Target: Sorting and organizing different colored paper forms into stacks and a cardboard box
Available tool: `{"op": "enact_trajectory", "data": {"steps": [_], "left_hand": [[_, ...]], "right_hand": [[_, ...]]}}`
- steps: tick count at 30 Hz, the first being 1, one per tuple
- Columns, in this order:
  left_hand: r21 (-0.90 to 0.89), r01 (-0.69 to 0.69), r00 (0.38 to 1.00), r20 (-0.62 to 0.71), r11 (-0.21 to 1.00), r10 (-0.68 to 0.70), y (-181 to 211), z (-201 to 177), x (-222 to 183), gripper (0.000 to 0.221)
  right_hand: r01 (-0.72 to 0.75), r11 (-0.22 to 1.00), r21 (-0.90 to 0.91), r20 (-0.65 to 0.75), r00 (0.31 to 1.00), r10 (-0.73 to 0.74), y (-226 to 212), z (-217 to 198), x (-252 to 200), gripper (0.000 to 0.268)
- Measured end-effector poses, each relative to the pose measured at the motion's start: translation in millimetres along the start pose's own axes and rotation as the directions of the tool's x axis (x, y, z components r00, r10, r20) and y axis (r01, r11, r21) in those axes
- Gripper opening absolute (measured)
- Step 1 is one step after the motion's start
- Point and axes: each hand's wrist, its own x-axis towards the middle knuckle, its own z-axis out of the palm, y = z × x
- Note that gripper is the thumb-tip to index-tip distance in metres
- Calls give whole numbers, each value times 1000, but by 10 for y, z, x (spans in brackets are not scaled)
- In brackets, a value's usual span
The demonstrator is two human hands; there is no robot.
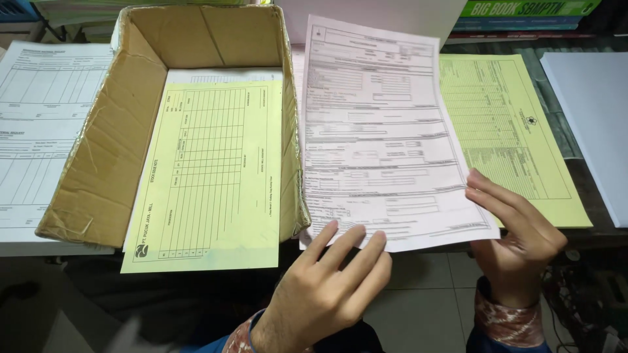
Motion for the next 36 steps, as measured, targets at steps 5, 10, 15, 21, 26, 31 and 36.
{"op": "enact_trajectory", "data": {"steps": [5, 10, 15, 21, 26, 31, 36], "left_hand": [[74, 79, 995, 60, 994, -84, -12, 68, -59, 9], [104, 99, 991, 84, 990, -108, 5, 134, -130, 20], [108, 136, 985, 94, 985, -147, 3, 187, -171, 23], [160, 178, 978, 81, 971, -192, 22, 215, -159, 18], [226, 218, 961, 121, 949, -249, 60, 242, -168, 27], [320, 294, 925, 142, 901, -352, 198, 338, -215, 38], [385, 316, 900, 168, 867, -402, 263, 399, -281, 46]], "right_hand": [[-14, 1000, 15, 60, 998, 13, 64, 145, 50, 34], [-36, 997, 64, 94, 995, 30, 126, 230, 66, 61], [-132, 988, 78, 202, 973, 114, 97, 191, 77, 55], [-237, 971, 16, 157, 960, 232, 20, 128, -52, 50], [-255, 966, 50, 178, 954, 242, -46, 145, -110, 48], [-209, 978, -21, 154, 965, 210, -52, 204, -113, 36], [-161, 986, -38, 188, 968, 166, -55, 184, -148, 49]]}}
